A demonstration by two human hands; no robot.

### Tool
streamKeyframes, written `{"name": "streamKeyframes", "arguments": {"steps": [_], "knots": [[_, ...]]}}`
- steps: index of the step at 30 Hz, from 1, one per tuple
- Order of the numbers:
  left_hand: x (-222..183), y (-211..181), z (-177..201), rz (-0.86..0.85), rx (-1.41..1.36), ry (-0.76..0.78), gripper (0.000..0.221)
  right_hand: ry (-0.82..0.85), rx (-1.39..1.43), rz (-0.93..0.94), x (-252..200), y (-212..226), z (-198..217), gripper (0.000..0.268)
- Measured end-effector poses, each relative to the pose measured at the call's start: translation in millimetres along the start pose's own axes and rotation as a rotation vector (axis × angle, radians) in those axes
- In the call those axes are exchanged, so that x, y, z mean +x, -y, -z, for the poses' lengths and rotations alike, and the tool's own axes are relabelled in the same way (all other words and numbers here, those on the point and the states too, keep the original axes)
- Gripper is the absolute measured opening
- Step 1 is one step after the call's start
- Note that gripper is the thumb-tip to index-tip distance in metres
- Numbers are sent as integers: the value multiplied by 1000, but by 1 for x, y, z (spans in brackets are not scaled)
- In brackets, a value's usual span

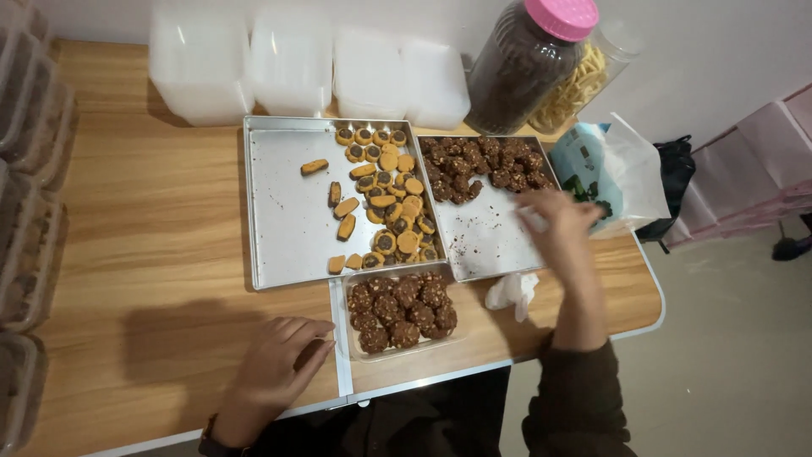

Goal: Picking up chocolate-covered cookies from a metal tray and arranging them neatly into a small plastic container.

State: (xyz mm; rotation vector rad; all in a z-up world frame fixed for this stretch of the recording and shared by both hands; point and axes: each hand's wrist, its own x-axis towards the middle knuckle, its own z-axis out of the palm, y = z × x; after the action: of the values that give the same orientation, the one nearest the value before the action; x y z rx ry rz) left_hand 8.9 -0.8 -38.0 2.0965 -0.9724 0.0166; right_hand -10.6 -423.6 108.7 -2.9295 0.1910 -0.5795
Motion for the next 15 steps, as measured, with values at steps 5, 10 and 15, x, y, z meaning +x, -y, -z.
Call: {"name": "streamKeyframes", "arguments": {"steps": [5,10,15], "knots": [[1,-1,0,42,11,42,29,16,-107,-321,5,-114,-42,19],[2,-2,1,54,30,37,31,51,-134,-246,-3,-167,-84,27],[0,2,-1,64,30,60,30,183,-176,-382,1,-159,-87,29]]}}
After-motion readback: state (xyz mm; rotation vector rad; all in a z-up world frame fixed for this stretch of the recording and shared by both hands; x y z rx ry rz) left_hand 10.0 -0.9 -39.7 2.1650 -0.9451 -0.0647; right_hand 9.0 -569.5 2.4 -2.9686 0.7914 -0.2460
